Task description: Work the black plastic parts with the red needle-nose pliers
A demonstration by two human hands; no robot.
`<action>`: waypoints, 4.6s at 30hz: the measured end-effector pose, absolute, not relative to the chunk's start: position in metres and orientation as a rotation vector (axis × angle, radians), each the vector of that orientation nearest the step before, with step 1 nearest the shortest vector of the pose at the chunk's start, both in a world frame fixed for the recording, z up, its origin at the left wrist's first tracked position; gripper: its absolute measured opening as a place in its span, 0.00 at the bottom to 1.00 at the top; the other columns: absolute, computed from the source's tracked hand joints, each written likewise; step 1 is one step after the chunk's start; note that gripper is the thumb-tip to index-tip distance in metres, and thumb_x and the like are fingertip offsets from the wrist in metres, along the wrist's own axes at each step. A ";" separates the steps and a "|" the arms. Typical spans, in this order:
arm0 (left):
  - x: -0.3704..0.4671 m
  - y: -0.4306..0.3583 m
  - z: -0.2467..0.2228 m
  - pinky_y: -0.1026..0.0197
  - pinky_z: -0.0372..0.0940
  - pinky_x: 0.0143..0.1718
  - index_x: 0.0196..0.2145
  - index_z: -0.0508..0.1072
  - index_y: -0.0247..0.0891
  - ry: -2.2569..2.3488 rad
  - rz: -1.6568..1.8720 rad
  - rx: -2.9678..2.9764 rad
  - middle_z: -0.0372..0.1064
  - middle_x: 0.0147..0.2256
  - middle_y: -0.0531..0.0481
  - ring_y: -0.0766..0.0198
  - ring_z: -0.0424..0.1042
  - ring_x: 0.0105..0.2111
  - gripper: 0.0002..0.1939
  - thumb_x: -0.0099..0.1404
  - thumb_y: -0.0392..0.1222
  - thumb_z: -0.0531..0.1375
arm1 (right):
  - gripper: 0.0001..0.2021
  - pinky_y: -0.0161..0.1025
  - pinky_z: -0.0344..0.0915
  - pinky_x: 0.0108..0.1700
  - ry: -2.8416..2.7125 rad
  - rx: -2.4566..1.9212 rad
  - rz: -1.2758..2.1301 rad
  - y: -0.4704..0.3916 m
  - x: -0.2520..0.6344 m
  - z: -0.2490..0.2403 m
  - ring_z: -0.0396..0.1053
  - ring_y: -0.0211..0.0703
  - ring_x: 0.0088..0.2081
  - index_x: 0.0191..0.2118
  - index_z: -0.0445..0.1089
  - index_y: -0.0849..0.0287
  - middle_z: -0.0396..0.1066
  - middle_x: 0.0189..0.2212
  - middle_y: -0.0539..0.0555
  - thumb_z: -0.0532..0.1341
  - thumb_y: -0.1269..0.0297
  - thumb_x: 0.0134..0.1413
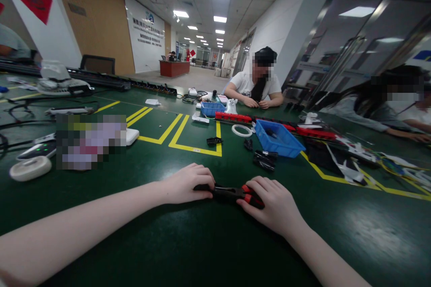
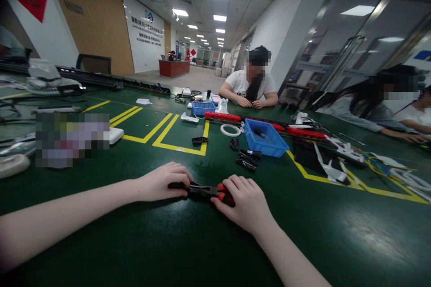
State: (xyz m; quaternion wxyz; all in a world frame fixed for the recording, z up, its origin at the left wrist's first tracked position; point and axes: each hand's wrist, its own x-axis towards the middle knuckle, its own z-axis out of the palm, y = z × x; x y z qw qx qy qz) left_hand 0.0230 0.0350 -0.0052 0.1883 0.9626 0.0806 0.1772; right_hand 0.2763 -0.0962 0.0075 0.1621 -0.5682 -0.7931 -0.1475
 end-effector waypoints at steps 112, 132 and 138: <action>0.023 0.033 -0.008 0.55 0.63 0.48 0.40 0.71 0.39 0.196 0.509 2.715 0.69 0.48 0.47 0.58 0.69 0.47 0.05 0.66 0.38 0.61 | 0.17 0.43 0.66 0.36 -2.242 -1.637 -0.373 -0.095 0.273 0.004 0.71 0.47 0.35 0.41 0.70 0.61 0.73 0.37 0.57 0.63 0.51 0.56; 0.024 0.033 -0.004 0.57 0.65 0.46 0.37 0.71 0.37 0.220 0.565 2.598 0.69 0.45 0.47 0.59 0.70 0.45 0.04 0.63 0.38 0.63 | 0.17 0.42 0.65 0.35 -2.225 -1.691 -0.316 -0.095 0.271 0.005 0.70 0.46 0.35 0.40 0.68 0.58 0.72 0.37 0.56 0.64 0.50 0.53; 0.024 0.033 -0.005 0.57 0.66 0.46 0.37 0.72 0.37 0.230 0.546 2.591 0.68 0.46 0.47 0.59 0.70 0.44 0.05 0.63 0.38 0.63 | 0.14 0.41 0.65 0.35 -2.219 -1.672 -0.365 -0.095 0.270 0.006 0.71 0.46 0.35 0.39 0.68 0.57 0.72 0.36 0.55 0.63 0.52 0.54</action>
